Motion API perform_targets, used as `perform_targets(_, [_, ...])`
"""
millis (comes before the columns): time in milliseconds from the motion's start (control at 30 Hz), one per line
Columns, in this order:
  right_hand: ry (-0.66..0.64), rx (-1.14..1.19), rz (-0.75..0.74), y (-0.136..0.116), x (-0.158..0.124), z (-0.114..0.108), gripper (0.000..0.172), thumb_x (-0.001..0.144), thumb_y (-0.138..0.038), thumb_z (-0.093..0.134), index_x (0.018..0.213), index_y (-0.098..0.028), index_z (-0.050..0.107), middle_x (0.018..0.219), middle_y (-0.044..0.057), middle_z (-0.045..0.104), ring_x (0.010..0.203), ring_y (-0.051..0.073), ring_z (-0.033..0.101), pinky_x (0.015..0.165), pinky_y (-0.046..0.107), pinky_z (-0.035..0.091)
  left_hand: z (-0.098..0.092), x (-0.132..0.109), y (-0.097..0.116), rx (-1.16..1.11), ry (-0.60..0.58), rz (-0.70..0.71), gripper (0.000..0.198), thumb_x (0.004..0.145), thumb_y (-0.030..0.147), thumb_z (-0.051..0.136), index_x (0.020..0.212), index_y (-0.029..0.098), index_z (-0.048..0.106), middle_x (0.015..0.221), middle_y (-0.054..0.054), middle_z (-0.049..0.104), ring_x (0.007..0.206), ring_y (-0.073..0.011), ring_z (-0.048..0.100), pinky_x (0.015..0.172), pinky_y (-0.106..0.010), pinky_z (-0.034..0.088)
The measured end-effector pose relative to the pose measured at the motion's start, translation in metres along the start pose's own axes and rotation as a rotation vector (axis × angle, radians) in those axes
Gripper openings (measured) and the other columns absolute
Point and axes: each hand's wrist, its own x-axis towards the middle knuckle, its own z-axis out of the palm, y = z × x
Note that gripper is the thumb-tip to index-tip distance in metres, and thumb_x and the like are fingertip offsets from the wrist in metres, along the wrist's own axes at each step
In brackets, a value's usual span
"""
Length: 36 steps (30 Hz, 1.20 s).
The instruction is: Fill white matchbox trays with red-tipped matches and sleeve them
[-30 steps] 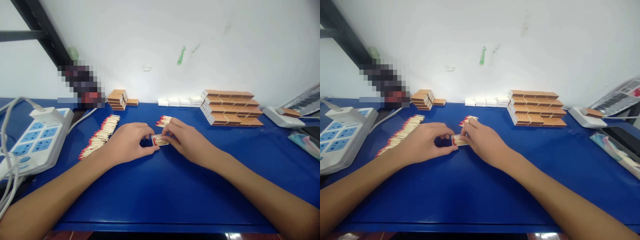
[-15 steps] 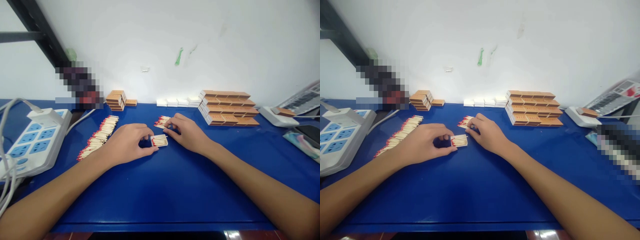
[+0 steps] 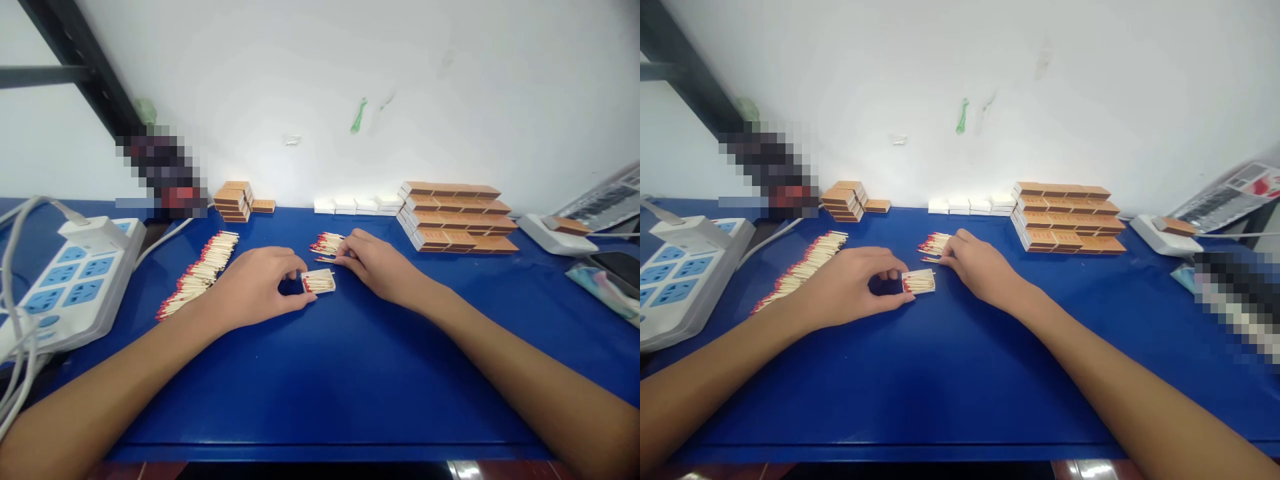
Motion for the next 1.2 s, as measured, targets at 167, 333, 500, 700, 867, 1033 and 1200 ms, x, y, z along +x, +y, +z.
perform_targets(167, [-0.017, -0.02, 0.008, 0.009, -0.003, -0.009, 0.01, 0.105, -0.027, 0.057, 0.1, -0.02, 0.063, 0.1, 0.006, 0.059, 0.08, 0.02, 0.056, 0.074, 0.033, 0.041, 0.001, 0.0, 0.0, 0.003, -0.005, 0.003, 0.027, 0.089, 0.045, 0.077, 0.1, 0.021, 0.075, 0.092, -0.001, 0.072, 0.085, -0.0196, 0.066, 0.073, -0.032, 0.047])
perform_targets(333, [0.013, 0.07, -0.066, 0.001, -0.006, -0.011, 0.011, 0.105, -0.029, 0.057, 0.099, -0.021, 0.063, 0.096, 0.004, 0.058, 0.079, 0.019, 0.055, 0.073, 0.032, 0.042, 0.001, 0.0, 0.0, -0.001, 0.006, -0.004, 0.027, 0.089, 0.044, 0.078, 0.102, 0.021, 0.075, 0.093, -0.001, 0.072, 0.086, -0.02, 0.067, 0.074, -0.032, 0.047])
perform_targets(500, [-0.054, 0.168, -0.093, -0.025, -0.013, -0.01, 0.013, 0.106, -0.027, 0.054, 0.098, -0.022, 0.063, 0.1, 0.004, 0.06, 0.078, 0.017, 0.056, 0.07, 0.03, 0.042, 0.001, 0.0, 0.0, 0.001, 0.009, -0.002, 0.026, 0.088, 0.044, 0.078, 0.102, 0.021, 0.075, 0.093, -0.002, 0.073, 0.086, -0.021, 0.068, 0.074, -0.031, 0.047])
perform_targets(700, [-0.049, 0.226, -0.137, -0.029, -0.015, -0.009, 0.01, 0.105, -0.024, 0.057, 0.1, -0.022, 0.065, 0.1, 0.004, 0.06, 0.08, 0.016, 0.056, 0.07, 0.029, 0.042, 0.001, 0.001, 0.001, 0.007, 0.007, 0.0, 0.026, 0.089, 0.044, 0.078, 0.101, 0.021, 0.075, 0.092, -0.002, 0.073, 0.086, -0.0206, 0.068, 0.074, -0.032, 0.047])
perform_targets(867, [0.054, 0.21, -0.108, -0.016, -0.011, -0.005, 0.008, 0.104, -0.026, 0.06, 0.101, -0.022, 0.067, 0.093, 0.002, 0.057, 0.076, 0.015, 0.054, 0.071, 0.029, 0.043, 0.001, 0.0, 0.0, 0.003, 0.01, 0.008, 0.026, 0.09, 0.045, 0.077, 0.101, 0.022, 0.075, 0.092, 0.0, 0.072, 0.085, -0.0194, 0.067, 0.073, -0.031, 0.047])
perform_targets(1033, [0.02, 0.149, -0.041, -0.008, -0.007, 0.002, 0.008, 0.101, -0.027, 0.064, 0.097, -0.021, 0.067, 0.096, 0.003, 0.058, 0.075, 0.015, 0.055, 0.069, 0.03, 0.043, 0.001, 0.0, 0.0, 0.002, 0.012, 0.013, 0.025, 0.089, 0.044, 0.077, 0.102, 0.022, 0.075, 0.092, 0.0, 0.072, 0.085, -0.0194, 0.067, 0.073, -0.031, 0.047])
perform_targets(1200, [0.05, 0.115, -0.027, -0.006, -0.001, 0.008, 0.012, 0.102, -0.027, 0.063, 0.092, -0.02, 0.065, 0.089, 0.002, 0.059, 0.071, 0.015, 0.053, 0.066, 0.03, 0.04, 0.001, 0.0, 0.0, 0.0, 0.014, 0.016, 0.026, 0.09, 0.045, 0.076, 0.101, 0.022, 0.075, 0.092, -0.002, 0.073, 0.085, -0.0203, 0.068, 0.073, -0.031, 0.047])
